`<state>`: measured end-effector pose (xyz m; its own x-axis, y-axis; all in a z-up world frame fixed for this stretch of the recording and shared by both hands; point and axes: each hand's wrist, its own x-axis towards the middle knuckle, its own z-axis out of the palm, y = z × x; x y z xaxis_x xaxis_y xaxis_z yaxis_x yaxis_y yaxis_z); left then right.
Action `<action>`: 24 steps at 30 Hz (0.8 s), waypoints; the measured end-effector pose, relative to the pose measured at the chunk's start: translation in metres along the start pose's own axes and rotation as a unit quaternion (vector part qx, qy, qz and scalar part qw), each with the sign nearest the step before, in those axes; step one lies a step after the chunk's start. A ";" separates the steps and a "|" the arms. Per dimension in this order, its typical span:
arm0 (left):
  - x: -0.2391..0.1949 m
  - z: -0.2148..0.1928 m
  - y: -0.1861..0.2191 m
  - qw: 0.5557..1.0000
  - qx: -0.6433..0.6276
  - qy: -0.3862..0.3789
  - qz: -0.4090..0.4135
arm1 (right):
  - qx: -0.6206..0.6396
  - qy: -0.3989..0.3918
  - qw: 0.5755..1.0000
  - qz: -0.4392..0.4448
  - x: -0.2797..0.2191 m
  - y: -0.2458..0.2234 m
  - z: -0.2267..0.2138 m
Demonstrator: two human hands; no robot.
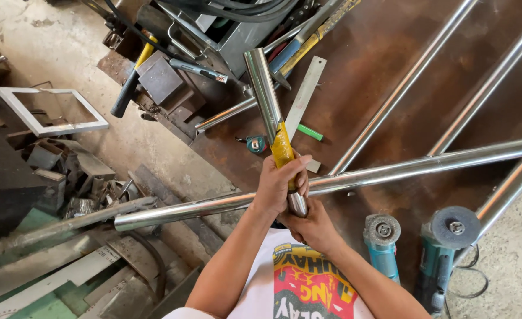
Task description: The worker measures a stainless steel pipe using a tape measure and a square, marks it with a pen, and then cuts it using a hand-held angle grinder.
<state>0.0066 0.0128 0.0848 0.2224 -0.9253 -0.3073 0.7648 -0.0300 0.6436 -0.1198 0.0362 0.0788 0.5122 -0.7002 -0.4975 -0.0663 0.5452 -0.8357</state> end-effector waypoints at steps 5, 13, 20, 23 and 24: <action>0.002 -0.007 -0.007 0.996 -0.035 -0.080 -0.011 | 0.060 -0.020 0.997 -0.048 0.003 0.039 -0.012; -0.007 0.004 0.012 0.983 -0.068 -0.127 -0.113 | 0.117 -0.055 0.992 0.017 -0.006 0.049 -0.023; -0.013 0.009 0.006 0.995 -0.023 -0.059 -0.072 | 0.051 -0.027 0.998 0.009 -0.010 0.047 -0.022; -0.015 0.015 0.009 0.997 0.003 -0.046 -0.057 | 0.035 -0.022 0.999 0.001 -0.011 0.042 -0.020; -0.017 0.018 0.011 0.998 0.023 -0.037 -0.050 | 0.021 -0.017 1.000 -0.007 -0.012 0.041 -0.020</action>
<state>0.0003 0.0212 0.1094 0.0996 -0.9421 -0.3202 0.7516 -0.1397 0.6447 -0.1455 0.0574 0.0456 0.5420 -0.6916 -0.4774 -0.0231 0.5555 -0.8312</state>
